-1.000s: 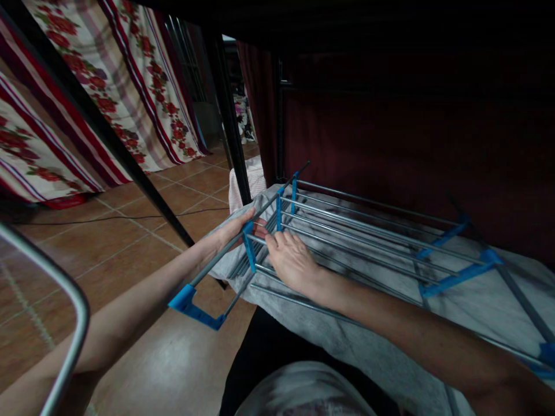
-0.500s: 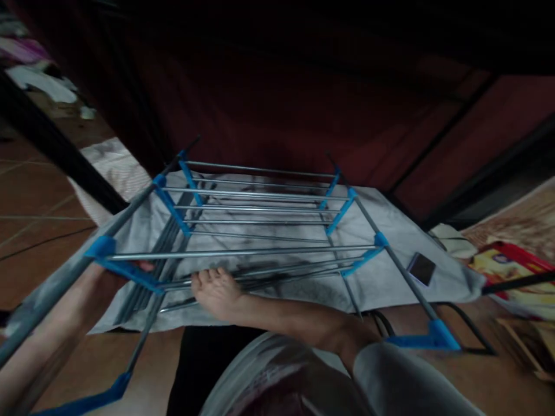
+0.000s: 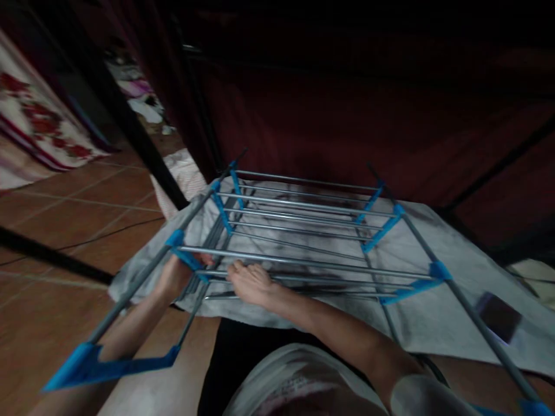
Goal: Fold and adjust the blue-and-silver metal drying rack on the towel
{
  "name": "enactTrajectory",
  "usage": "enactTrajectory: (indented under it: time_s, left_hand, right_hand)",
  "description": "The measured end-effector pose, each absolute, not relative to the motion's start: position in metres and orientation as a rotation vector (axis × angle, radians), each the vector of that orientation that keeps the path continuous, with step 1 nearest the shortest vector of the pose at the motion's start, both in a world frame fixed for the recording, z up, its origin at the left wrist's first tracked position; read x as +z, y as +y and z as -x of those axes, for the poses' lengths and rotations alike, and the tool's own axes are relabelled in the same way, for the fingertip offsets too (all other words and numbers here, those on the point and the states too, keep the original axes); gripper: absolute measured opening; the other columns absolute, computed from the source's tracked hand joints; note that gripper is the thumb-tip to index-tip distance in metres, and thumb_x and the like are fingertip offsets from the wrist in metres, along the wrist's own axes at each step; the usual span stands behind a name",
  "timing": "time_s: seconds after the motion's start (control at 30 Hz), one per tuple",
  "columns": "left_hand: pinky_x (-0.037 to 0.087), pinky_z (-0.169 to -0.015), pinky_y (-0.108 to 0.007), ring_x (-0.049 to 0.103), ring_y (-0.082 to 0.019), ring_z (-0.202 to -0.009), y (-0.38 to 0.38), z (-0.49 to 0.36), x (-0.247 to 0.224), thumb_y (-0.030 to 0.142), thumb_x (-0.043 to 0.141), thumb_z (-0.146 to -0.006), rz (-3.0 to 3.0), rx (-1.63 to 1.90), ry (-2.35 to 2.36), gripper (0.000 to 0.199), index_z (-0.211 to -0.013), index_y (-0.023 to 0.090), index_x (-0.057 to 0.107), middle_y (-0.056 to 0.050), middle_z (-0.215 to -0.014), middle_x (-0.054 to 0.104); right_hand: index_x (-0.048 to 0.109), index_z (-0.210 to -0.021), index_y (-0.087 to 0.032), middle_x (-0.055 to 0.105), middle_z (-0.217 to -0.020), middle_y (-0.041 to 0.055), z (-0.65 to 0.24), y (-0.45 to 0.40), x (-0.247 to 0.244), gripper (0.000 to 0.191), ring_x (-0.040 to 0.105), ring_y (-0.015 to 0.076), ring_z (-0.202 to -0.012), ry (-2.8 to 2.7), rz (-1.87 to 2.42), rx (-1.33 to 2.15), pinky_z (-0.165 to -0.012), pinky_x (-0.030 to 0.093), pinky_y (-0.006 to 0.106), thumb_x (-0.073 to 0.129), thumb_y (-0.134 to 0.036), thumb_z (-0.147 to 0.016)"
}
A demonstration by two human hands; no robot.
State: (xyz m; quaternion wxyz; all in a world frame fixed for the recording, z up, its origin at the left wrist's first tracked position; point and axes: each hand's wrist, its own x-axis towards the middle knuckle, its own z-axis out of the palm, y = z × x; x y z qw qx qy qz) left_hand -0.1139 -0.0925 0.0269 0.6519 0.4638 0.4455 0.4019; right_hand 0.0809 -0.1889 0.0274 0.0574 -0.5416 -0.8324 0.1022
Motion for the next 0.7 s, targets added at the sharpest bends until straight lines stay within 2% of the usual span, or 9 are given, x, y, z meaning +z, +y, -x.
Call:
enactTrajectory:
  time_s: [0.1,0.27,0.5,0.7]
  left_hand:
    - [0.049,-0.061,-0.033,0.060,-0.023,-0.064,-0.091,0.120,0.020,0.070,0.044,-0.093,-1.078,0.910,1.033,0.066,-0.062,0.016,0.066,-0.009,-0.054,0.061]
    - [0.043,-0.055,-0.029,0.048,-0.016,-0.052,-0.089,0.115,0.007,0.070,0.047,-0.092,-1.119,0.958,0.975,0.067,-0.056,0.016,0.063,-0.005,-0.048,0.052]
    - [0.041,-0.050,-0.026,0.052,-0.015,-0.051,-0.089,0.111,0.003,0.060,0.053,-0.095,-0.890,1.065,1.052,0.060,-0.060,0.014,0.068,-0.008,-0.057,0.064]
    - [0.041,-0.049,-0.026,0.047,-0.013,-0.044,-0.092,0.108,0.007,0.064,0.049,-0.096,-0.899,1.035,1.017,0.067,-0.055,0.013,0.066,-0.006,-0.048,0.057]
  right_hand:
    - [0.058,-0.126,-0.012,0.068,-0.123,0.0162,-0.079,-0.190,0.030,0.033,0.073,0.0263,-0.094,-2.511,1.712,0.301,-0.083,0.059,0.041,0.034,-0.024,-0.106]
    - [0.058,-0.127,-0.016,0.069,-0.123,0.0142,-0.077,-0.195,0.038,0.035,0.073,0.0252,-0.097,-2.531,1.747,0.347,-0.084,0.058,0.040,0.030,-0.027,-0.109]
    - [0.059,-0.126,-0.018,0.071,-0.122,0.0116,-0.081,-0.191,0.050,0.035,0.073,0.0241,-0.102,-2.482,1.781,0.365,-0.085,0.056,0.035,0.029,-0.026,-0.109]
    - [0.061,-0.124,-0.020,0.075,-0.117,0.0088,-0.082,-0.191,0.058,0.034,0.072,0.0224,-0.104,-2.433,1.772,0.436,-0.085,0.055,0.031,0.031,-0.029,-0.109]
